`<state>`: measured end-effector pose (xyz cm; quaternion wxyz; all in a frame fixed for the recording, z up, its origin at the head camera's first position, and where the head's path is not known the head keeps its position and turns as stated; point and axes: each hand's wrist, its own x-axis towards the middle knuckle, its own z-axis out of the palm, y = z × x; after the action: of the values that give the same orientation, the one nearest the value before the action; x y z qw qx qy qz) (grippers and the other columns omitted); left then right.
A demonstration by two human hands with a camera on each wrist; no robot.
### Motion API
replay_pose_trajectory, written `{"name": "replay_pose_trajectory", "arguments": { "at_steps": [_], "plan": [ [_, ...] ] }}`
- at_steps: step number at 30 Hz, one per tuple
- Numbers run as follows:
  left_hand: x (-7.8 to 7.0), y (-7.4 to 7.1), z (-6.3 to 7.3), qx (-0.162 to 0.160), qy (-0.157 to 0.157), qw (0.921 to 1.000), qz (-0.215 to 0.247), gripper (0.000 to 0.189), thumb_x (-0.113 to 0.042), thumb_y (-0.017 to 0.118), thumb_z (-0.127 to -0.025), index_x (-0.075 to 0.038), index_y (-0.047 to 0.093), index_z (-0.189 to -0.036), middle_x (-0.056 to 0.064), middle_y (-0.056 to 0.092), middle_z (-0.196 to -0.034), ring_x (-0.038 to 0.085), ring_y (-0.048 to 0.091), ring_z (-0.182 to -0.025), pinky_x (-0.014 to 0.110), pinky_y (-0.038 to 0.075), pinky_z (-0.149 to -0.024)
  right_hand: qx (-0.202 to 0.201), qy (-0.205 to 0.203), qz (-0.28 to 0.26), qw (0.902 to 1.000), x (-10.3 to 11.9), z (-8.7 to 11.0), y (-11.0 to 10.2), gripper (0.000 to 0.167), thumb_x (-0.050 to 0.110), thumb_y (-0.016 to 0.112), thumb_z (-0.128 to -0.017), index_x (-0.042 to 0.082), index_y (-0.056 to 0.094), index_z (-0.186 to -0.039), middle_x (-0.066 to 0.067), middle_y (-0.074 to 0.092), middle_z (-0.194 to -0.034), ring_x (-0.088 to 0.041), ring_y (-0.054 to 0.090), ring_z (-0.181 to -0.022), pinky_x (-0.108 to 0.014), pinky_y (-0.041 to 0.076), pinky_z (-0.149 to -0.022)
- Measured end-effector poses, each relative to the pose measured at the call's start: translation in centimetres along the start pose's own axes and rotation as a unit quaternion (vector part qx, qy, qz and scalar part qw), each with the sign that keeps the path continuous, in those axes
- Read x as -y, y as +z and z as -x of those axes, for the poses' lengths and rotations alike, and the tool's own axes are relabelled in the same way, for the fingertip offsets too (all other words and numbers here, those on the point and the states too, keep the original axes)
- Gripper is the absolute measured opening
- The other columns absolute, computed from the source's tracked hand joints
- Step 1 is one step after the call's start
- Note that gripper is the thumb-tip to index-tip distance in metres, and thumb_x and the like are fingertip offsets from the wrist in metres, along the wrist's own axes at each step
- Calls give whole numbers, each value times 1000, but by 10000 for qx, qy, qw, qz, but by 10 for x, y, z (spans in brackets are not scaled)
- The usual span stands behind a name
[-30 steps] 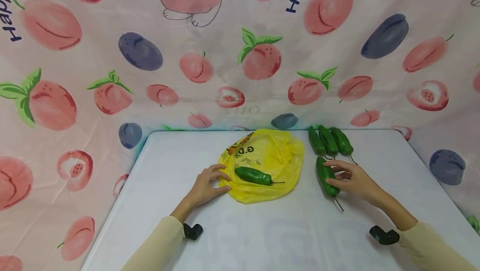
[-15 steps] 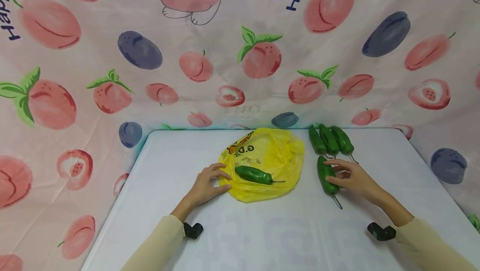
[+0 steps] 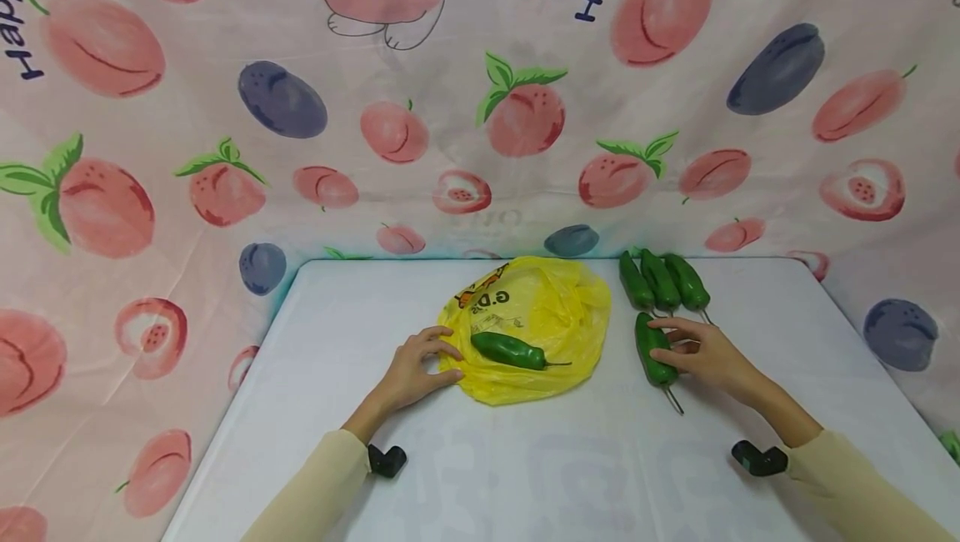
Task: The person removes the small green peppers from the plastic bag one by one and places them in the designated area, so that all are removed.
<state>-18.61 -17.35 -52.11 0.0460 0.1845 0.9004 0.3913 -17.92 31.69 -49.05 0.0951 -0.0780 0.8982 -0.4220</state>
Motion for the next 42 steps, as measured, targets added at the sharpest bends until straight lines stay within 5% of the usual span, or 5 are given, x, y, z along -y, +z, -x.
{"name": "replay_pose_trajectory", "arguments": {
  "at_steps": [30,42],
  "plan": [
    [-2,0,-2,22,35,10000,39,20,-30,85,-86,-29,77,-105,6,54,-148,36,44,-138,63,24,-114,38,-29,100,9999,2,-2,-3,57,33,77,-93,9,58,-142,-20,65,-118,-29,64,-95,-30,57,-69],
    [0,2,1,-21,-3,10000,48,19,-32,85,-87,-31,76,-104,4,55,-147,36,44,-138,64,24,-114,697,-215,133,9972,14,0,-12,66,28,78,-93,7,48,-148,-30,58,-130,-35,66,-105,-37,60,-76]
  ]
}}
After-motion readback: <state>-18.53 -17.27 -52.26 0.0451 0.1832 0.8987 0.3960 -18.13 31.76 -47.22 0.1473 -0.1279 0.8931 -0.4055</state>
